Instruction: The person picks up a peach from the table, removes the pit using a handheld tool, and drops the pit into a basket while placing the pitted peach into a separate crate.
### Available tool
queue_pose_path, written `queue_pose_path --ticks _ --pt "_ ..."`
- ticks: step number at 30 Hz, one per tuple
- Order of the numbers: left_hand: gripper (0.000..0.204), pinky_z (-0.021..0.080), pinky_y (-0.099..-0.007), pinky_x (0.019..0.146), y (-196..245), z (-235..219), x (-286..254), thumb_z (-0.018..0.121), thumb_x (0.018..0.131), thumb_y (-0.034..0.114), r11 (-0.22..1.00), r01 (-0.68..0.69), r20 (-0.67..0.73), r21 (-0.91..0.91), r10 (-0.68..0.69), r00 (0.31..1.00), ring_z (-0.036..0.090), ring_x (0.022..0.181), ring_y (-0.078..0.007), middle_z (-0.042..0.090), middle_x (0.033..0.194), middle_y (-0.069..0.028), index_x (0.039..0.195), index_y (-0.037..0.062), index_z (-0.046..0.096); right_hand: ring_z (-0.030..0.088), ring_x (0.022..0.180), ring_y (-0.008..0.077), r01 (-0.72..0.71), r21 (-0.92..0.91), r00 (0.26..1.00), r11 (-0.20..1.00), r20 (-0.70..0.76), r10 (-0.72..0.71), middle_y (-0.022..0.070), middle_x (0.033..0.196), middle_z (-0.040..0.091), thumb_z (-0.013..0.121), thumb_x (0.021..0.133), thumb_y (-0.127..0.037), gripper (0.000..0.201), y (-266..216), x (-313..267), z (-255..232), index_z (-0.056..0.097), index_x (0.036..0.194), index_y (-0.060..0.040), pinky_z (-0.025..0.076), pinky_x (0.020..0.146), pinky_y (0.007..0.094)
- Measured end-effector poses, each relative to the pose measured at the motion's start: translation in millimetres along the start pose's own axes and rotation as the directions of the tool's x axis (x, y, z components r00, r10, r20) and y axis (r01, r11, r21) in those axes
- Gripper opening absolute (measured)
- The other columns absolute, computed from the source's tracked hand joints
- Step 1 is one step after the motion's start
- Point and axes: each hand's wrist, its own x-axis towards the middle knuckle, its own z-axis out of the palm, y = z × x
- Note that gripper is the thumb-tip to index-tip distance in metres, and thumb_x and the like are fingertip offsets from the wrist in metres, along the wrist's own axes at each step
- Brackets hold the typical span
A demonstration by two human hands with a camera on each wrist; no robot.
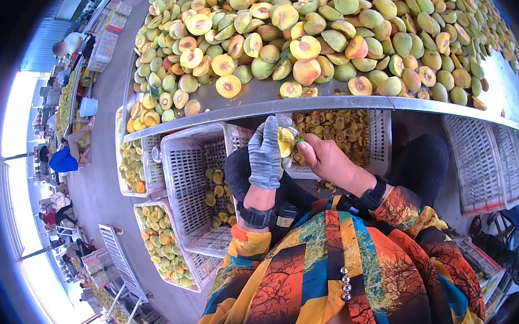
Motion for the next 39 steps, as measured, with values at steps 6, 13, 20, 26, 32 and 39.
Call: queue_pose_path --ticks 6,13,20,26,32,39 --pt "0.021 0.048 -0.0288 0.06 -36 -29 -9 0.056 0.081 0.011 0.939 0.336 0.276 0.075 -0.343 0.898 0.058 0.072 -0.0172 0.059 0.088 -0.0086 0.099 0.0016 0.057 0.053 0.057 0.0402 0.017 -0.332 0.996 0.943 -0.072 -0.044 0.0218 0.057 0.051 0.045 0.089 -0.027 0.027 8 -2 9 0.045 0.08 -0.0009 0.043 0.051 0.0455" --pt "0.041 0.046 -0.0359 0.08 -64 -192 -9 0.056 0.081 0.038 0.65 0.352 0.118 0.673 -0.565 0.817 0.059 0.092 -0.0283 0.061 0.098 -0.0169 0.106 0.0061 0.058 0.056 0.067 0.0414 -0.221 -0.406 0.974 0.887 -0.05 0.22 0.0244 0.066 0.056 0.046 0.087 -0.031 0.033 55 -12 -26 0.047 0.082 0.0016 0.044 0.061 0.0476" --pt "0.056 0.038 -0.0379 0.091 -63 -108 124 0.058 0.077 0.036 0.664 -0.056 0.177 0.746 -0.116 0.977 0.047 0.11 -0.0323 0.051 0.117 -0.0194 0.124 0.0091 0.043 0.057 0.072 0.041 -0.087 -0.231 0.995 0.969 -0.061 0.075 0.0242 0.073 0.058 0.06 0.079 -0.029 0.037 45 -4 -21 0.043 0.093 0.0015 0.046 0.064 0.0444" --pt "0.059 0.046 -0.0376 0.078 -95 -40 161 0.069 0.069 0.031 0.666 0.016 0.196 0.746 -0.243 0.95 0.059 0.087 -0.0316 0.06 0.095 -0.0216 0.114 -0.0013 0.047 0.057 0.073 0.0406 -0.149 -0.164 0.978 0.975 -0.169 0.121 0.0234 0.075 0.058 0.062 0.077 -0.024 0.033 18 -12 -45 0.047 0.094 -0.0001 0.045 0.064 0.043" --pt "0.038 0.037 -0.0192 0.037 1 -34 91 0.072 0.07 0.016 0.863 0.398 0.209 -0.313 -0.346 0.915 0.046 0.043 -0.0082 0.059 0.075 -0.0078 0.097 -0.0008 0.05 0.057 0.058 0.0267 0.002 0.147 0.977 0.989 -0.213 0.03 0.0131 0.073 0.058 0.062 0.079 -0.026 0.042 1 17 -30 0.044 0.108 -0.0018 0.046 0.057 0.0348" --pt "0.048 0.043 -0.0179 0.06 14 6 16 0.062 0.081 0.027 0.816 0.271 0.192 -0.511 -0.199 0.961 0.053 0.075 -0.008 0.058 0.095 -0.0045 0.12 0.004 0.045 0.044 0.041 0.0075 -0.077 0.899 0.966 0.432 -0.039 0.254 0.0038 0.067 0.053 0.051 0.088 -0.023 0.025 -17 16 -2 0.043 0.103 -0.0043 0.037 0.036 0.0217"
